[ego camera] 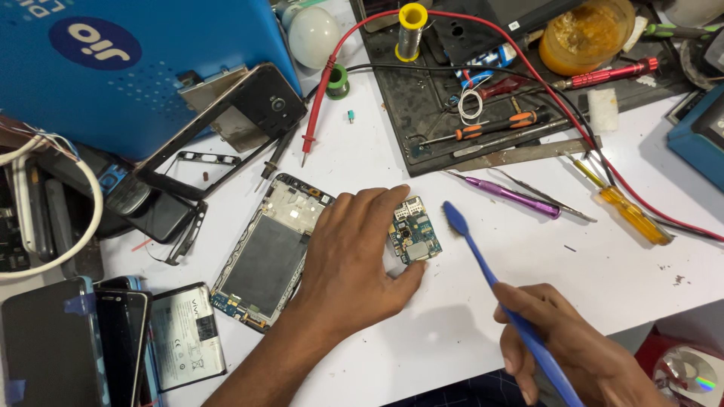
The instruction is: The person uses a screwdriver on a disassembled phone motherboard, then scrubs the board with a blue brush while holding it, turning it over to clean both sides. They then align the motherboard into the phone frame and press it into place with both hands.
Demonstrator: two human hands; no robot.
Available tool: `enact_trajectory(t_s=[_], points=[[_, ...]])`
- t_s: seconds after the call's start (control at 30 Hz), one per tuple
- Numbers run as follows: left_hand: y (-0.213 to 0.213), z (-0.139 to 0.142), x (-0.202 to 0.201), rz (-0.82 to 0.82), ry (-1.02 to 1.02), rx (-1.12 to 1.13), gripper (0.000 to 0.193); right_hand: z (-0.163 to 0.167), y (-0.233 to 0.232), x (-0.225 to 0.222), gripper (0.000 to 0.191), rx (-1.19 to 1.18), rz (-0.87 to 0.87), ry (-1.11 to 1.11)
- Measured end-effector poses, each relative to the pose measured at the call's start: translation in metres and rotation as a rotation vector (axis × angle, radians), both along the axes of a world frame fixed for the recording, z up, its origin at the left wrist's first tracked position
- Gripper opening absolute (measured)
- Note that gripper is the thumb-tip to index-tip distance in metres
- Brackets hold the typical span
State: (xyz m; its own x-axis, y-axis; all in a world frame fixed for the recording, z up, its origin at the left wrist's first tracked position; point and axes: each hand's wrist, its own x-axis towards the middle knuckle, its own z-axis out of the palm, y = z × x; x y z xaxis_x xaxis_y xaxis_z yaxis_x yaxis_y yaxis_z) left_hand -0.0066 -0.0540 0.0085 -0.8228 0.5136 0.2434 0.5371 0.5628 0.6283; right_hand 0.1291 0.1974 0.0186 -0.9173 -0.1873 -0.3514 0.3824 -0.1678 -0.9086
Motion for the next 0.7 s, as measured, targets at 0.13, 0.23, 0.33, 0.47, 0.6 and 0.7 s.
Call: enact_trajectory(t_s=[0.13, 0.23, 0.33, 0.47, 0.6, 0.7], points=[[-0.001, -0.001, 0.0, 0.028, 0.012, 0.027, 0.076, -0.008, -0.004, 0.004, 0.069, 0.44, 0.016, 0.469], [-0.001, -0.001, 0.001, 0.027, 0.013, 0.038, 0.075, -0.016, -0.017, 0.009, 0.007, 0.785, -0.293, 0.514], [-0.001, 0.0, 0.001, 0.042, 0.014, 0.042, 0.073, -0.026, -0.023, 0.002, 0.01, 0.894, -0.296, 0.553], [-0.001, 0.001, 0.0, 0.067, 0.043, 0.056, 0.072, -0.032, -0.032, -0.002, 0.025, 0.93, -0.293, 0.504], [-0.001, 0.0, -0.002, 0.07, 0.058, 0.073, 0.072, -0.035, -0.034, -0.008, 0.021, 0.963, -0.344, 0.503], [-0.001, 0.0, -0.003, 0.074, 0.053, 0.083, 0.071, -0.038, -0.033, -0.008, 0.019, 1.073, -0.329, 0.496]])
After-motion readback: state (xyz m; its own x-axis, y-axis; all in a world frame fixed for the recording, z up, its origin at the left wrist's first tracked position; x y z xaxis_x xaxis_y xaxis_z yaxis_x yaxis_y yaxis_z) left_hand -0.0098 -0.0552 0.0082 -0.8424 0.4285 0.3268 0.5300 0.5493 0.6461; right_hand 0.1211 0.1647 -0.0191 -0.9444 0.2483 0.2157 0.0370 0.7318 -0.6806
